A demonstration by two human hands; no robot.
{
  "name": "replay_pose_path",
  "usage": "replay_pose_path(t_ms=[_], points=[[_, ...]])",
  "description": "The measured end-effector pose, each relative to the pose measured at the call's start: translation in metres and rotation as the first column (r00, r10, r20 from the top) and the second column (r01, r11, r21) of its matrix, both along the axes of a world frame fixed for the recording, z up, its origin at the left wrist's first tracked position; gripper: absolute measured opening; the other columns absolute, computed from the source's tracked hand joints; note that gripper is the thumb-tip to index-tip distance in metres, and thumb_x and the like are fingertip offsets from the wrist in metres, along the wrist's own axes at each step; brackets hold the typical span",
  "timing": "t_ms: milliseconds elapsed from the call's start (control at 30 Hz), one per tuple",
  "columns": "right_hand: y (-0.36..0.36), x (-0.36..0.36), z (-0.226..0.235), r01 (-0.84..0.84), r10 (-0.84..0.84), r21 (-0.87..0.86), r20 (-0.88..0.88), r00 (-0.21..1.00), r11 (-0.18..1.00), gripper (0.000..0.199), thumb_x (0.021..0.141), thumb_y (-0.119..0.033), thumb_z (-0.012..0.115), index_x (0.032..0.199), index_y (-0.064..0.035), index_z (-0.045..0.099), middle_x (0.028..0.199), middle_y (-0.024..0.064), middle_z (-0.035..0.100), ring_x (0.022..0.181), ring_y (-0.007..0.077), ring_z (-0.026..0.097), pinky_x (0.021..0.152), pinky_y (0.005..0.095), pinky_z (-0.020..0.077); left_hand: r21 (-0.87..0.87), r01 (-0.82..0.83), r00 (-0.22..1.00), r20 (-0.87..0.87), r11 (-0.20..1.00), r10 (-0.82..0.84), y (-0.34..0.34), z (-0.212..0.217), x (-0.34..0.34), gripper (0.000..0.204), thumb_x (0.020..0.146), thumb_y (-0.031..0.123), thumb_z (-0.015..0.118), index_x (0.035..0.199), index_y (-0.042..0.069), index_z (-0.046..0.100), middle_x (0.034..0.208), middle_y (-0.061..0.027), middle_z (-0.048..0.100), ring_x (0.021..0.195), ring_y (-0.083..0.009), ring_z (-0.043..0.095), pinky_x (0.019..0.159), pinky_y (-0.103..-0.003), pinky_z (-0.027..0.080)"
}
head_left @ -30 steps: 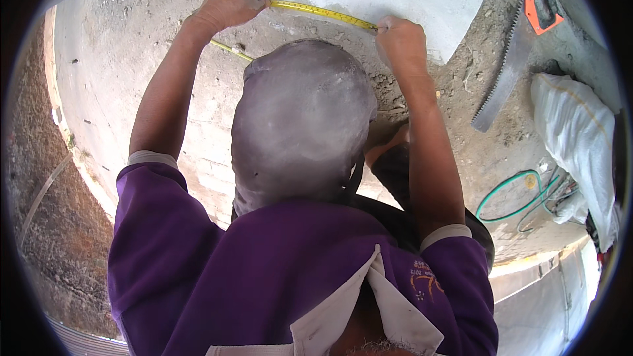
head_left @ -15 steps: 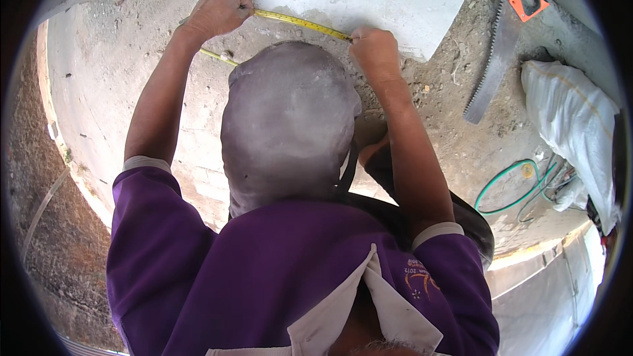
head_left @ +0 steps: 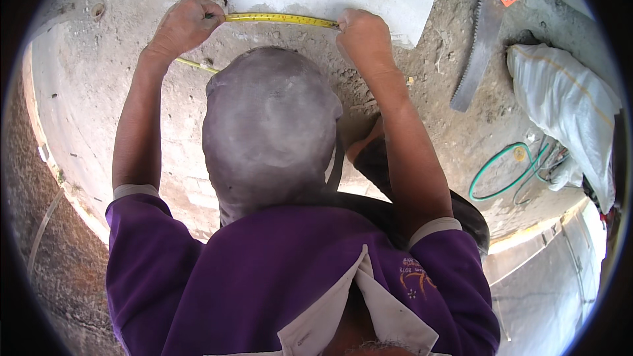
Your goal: The person measures a white rectangular block with a tape measure and then uses a hand saw to cut it into two pieces. The person is barefoot and works on a dusty ground surface surrounded by white sacks.
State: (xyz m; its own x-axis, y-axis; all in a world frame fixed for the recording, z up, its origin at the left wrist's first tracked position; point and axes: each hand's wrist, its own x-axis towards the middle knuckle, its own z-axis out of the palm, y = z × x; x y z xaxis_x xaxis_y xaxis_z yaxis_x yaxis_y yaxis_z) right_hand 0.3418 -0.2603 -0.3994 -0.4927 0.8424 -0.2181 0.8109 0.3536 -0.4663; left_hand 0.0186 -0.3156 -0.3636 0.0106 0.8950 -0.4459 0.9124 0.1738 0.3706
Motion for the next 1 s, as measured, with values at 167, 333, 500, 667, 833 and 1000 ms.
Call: replay_pose_path(t_ms=[167, 333, 500, 667, 833, 1000], points=[[0.020, -0.001, 0.001, -0.005, 0.006, -0.031, 0.037, 0.999, 1.000, 0.017, 0.087, -0.011, 0.061, 0.095, -0.0023, 0.073, 0.089, 0.0219, 0.071, 0.086, 0.0403, 0.069, 0.080, 0.0470, 0.0546, -0.049, -0.039, 0.997, -0.068, 0.998, 0.035, 0.009, 0.009, 0.007, 0.022, 0.091, 0.020, 0.067, 0.100, 0.002, 0.077, 0.098, -0.0157, 0.070, 0.089, -0.0311, 0.067, 0.085, -0.038, 0.052], [-0.015, 0.000, 0.001, -0.129, 0.215, -0.356, 0.212, 0.953, 0.926, 0.019, 0.086, -0.012, 0.062, 0.095, -0.0001, 0.074, 0.096, 0.0213, 0.073, 0.094, 0.0405, 0.070, 0.088, 0.0471, 0.0559, -0.272, -0.067, 0.997, -0.055, 0.960, 0.054, -0.005, 0.017, 0.018, 0.022, 0.088, 0.017, 0.070, 0.099, -0.001, 0.077, 0.095, -0.0162, 0.071, 0.083, -0.0278, 0.067, 0.081, -0.037, 0.053], [0.001, 0.013, 0.024, 0.034, -0.011, -0.507, 0.048, 0.999, 0.861, 0.033, 0.091, -0.014, 0.065, 0.123, -0.0071, 0.070, 0.105, 0.0144, 0.076, 0.094, 0.0276, 0.072, 0.088, 0.0386, 0.0561, -0.336, -0.185, 0.978, 0.031, 0.923, 0.208, -0.016, 0.037, -0.002, 0.038, 0.091, 0.037, 0.073, 0.102, 0.001, 0.078, 0.085, -0.0138, 0.073, 0.081, -0.0214, 0.069, 0.079, -0.036, 0.055], [0.093, 0.097, 0.080, 0.341, -0.488, -0.423, -0.311, 0.815, 0.839, 0.040, 0.096, -0.017, 0.066, 0.131, 0.0000, 0.063, 0.101, 0.0056, 0.073, 0.086, 0.0134, 0.067, 0.076, 0.0301, 0.0513, 0.038, -0.544, 0.784, 0.379, 0.838, 0.492, 0.019, 0.060, -0.037, 0.082, 0.088, 0.072, 0.063, 0.132, 0.003, 0.064, 0.079, -0.0110, 0.068, 0.079, -0.0193, 0.065, 0.076, -0.035, 0.054], [0.148, 0.195, 0.114, 0.568, -0.621, -0.252, -0.271, 0.736, 0.783, 0.033, 0.094, -0.020, 0.067, 0.121, -0.0006, 0.069, 0.093, 0.0039, 0.072, 0.081, 0.0125, 0.065, 0.071, 0.0270, 0.0482, 0.449, -0.314, 0.926, -0.050, 0.837, 0.374, 0.114, 0.073, -0.026, 0.115, 0.078, 0.094, 0.048, 0.145, 0.001, 0.053, 0.086, -0.0170, 0.072, 0.084, -0.0265, 0.071, 0.083, -0.040, 0.056], [0.143, 0.224, 0.081, 0.661, -0.692, -0.210, -0.168, 0.702, 0.721, 0.032, 0.086, -0.021, 0.073, 0.109, 0.0009, 0.074, 0.082, 0.0074, 0.071, 0.075, 0.0175, 0.065, 0.071, 0.0303, 0.0495, 0.480, -0.118, 0.940, -0.229, 0.869, 0.254, 0.217, 0.012, 0.027, 0.112, 0.079, 0.091, 0.050, 0.147, 0.002, 0.050, 0.105, -0.0243, 0.074, 0.102, -0.0378, 0.073, 0.093, -0.049, 0.056]])
